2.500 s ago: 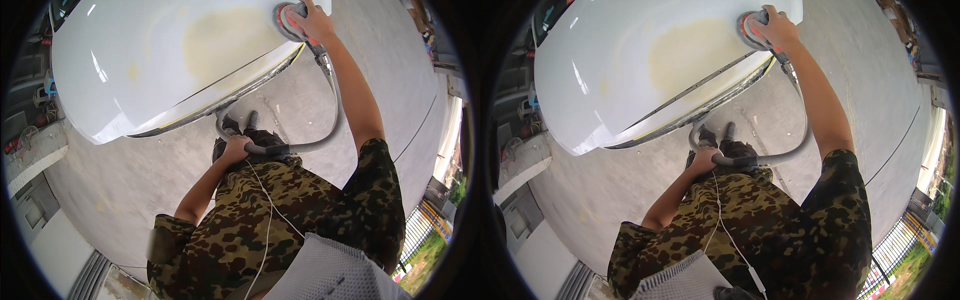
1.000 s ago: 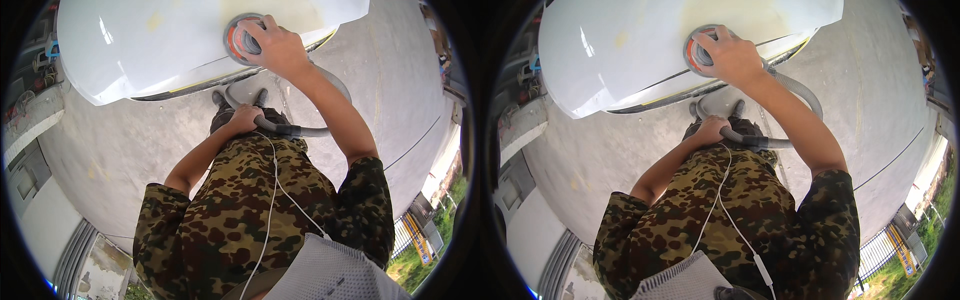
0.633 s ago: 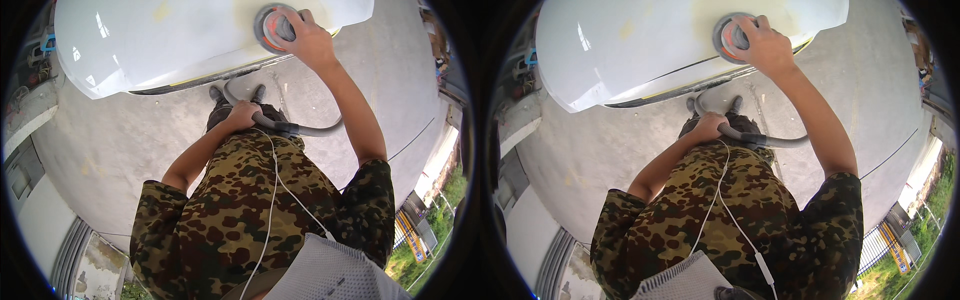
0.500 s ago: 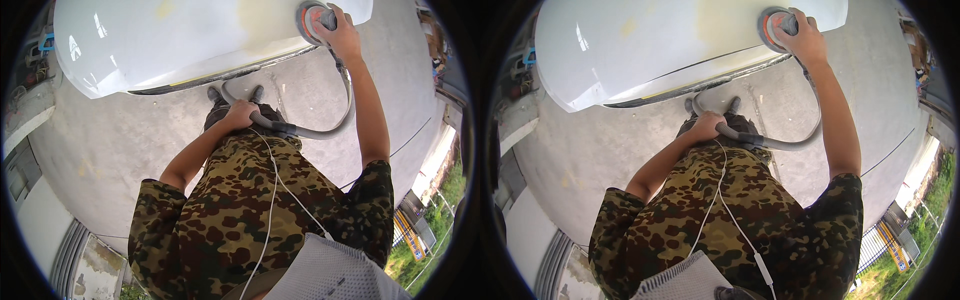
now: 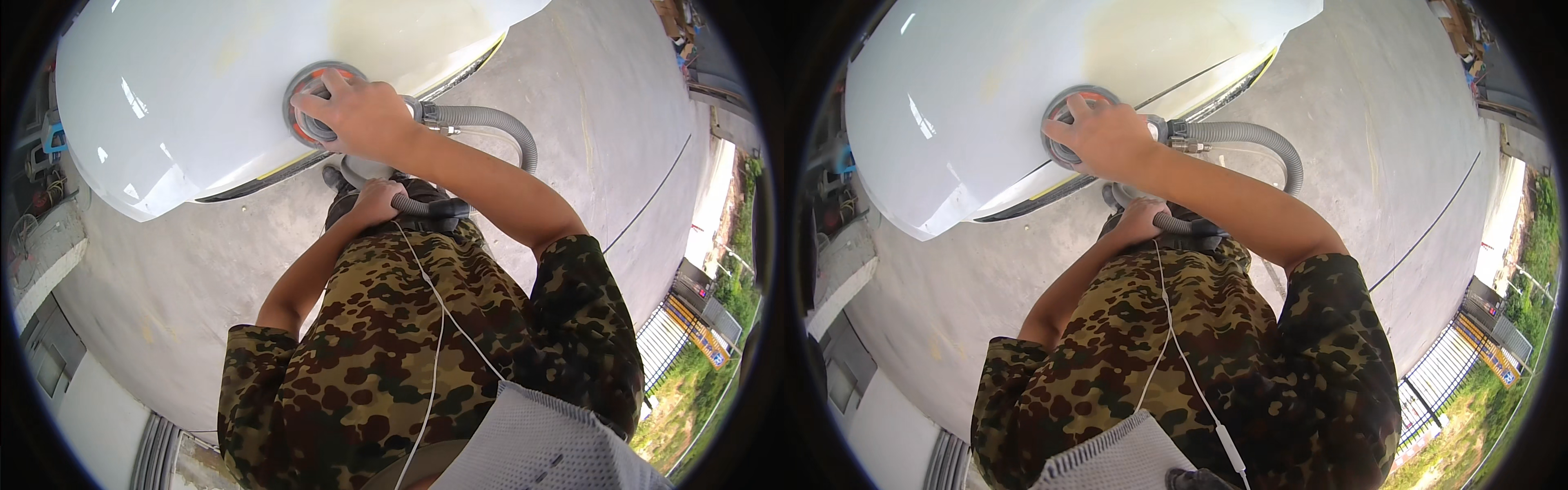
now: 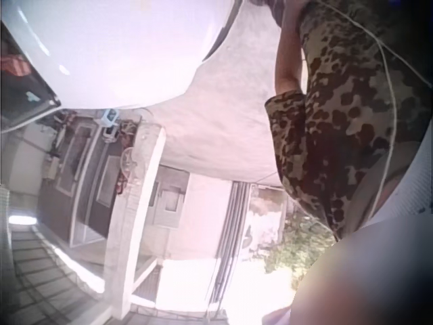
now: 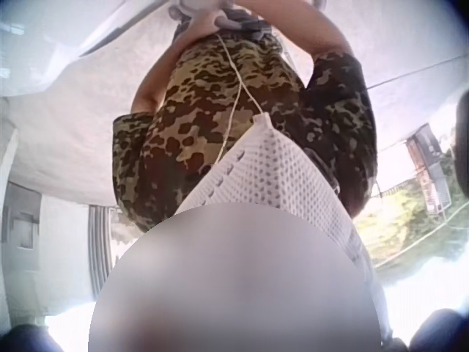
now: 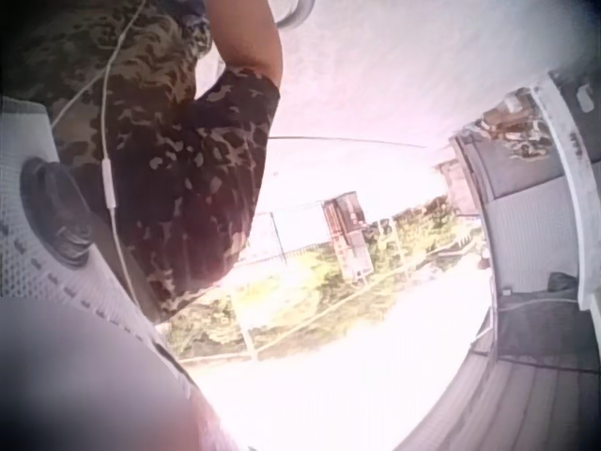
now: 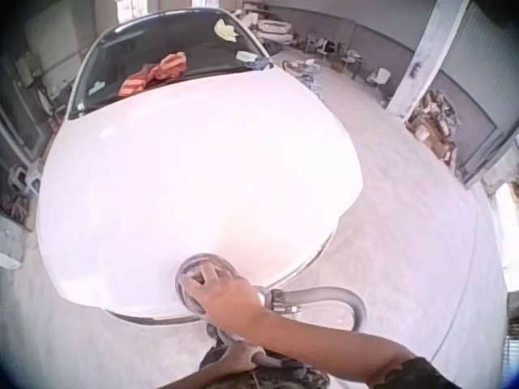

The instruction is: The person uses an orbital sander to smooth the surface of a white car hood. They move the sander in circular motions across the hood and occasionally wipe the surface with their hand to check the finish.

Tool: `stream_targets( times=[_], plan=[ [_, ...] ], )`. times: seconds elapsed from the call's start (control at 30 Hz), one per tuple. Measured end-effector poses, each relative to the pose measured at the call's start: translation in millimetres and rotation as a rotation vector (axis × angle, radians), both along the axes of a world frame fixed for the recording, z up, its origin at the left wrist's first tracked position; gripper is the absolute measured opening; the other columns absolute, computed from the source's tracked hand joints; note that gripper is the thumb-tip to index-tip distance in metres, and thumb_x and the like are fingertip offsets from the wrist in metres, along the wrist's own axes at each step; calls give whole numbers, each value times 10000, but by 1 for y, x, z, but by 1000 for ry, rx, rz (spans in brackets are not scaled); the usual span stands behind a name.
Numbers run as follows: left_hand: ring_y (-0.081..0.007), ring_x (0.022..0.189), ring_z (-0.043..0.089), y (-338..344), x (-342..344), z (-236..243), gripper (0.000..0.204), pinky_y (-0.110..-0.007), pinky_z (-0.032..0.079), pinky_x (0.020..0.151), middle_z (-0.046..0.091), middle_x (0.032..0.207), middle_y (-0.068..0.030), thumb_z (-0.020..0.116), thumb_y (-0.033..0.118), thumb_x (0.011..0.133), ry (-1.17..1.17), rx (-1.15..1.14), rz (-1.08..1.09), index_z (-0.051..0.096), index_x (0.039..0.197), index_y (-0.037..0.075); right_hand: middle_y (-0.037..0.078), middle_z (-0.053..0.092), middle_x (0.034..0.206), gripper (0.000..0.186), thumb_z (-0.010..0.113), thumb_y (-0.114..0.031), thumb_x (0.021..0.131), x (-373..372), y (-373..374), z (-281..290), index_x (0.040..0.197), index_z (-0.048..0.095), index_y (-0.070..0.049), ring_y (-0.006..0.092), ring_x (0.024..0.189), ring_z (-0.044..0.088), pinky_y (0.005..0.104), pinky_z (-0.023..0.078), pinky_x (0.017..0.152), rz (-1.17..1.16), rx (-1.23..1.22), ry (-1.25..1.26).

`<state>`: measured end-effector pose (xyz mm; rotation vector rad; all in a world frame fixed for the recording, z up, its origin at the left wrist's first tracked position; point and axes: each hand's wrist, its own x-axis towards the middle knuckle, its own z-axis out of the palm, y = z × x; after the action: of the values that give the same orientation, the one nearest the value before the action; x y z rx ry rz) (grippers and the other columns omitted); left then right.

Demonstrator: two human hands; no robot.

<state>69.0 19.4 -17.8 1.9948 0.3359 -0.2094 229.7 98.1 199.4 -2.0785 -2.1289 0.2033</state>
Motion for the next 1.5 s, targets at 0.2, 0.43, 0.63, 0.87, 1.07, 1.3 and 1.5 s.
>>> stream_targets(
  times=[0.2,0.43,0.63,0.87,1.07,1.3,1.5],
  plan=[
    [-358,1032,709,-5,8,-3,238,-499,503,959,760,975,-107,779,198,750,-15,8,20,765,981,143,146,661,1177,702,898,-467,806,117,-48,-4,1432,615,-324,352,802,787,422,665,695,-277,116,10],
    [-371,976,721,-11,26,-8,199,-506,521,926,765,941,-118,776,205,776,-72,64,-1,763,958,127,252,694,1252,791,854,-470,845,274,-52,-2,1509,558,-159,433,1108,735,513,604,963,-686,71,24],
    [-374,1054,714,-28,48,-26,195,-514,532,924,769,991,-115,777,210,789,12,57,-30,762,970,138,237,692,1315,867,882,-440,828,375,-85,-1,1558,511,-156,393,1166,728,471,595,1010,-683,159,196],
    [-340,1358,606,-34,109,-8,571,-498,469,1146,674,1420,-134,778,289,863,91,105,-332,662,1400,134,169,726,1282,832,931,-340,839,438,-176,89,1495,570,24,228,1127,724,362,588,994,-732,302,256],
    [-315,1648,302,52,104,102,847,-532,245,1337,366,1764,-132,700,422,1025,-363,705,99,342,1697,53,119,755,1181,725,915,-283,900,454,-246,179,1475,596,22,146,944,745,302,622,854,-822,506,250],
    [-282,1683,208,172,107,145,897,-535,159,1364,252,1812,-124,617,517,1062,55,1085,76,264,1716,15,129,749,1144,718,887,-191,895,403,-281,165,1524,581,-26,158,880,741,309,629,822,-777,402,231],
    [-267,1683,198,166,190,145,917,-505,147,1376,233,1818,-114,523,626,1079,-77,1111,-85,268,1716,19,142,737,1190,717,880,-143,877,383,-288,136,1520,576,-50,187,940,745,329,627,880,-833,364,327]
  ],
)
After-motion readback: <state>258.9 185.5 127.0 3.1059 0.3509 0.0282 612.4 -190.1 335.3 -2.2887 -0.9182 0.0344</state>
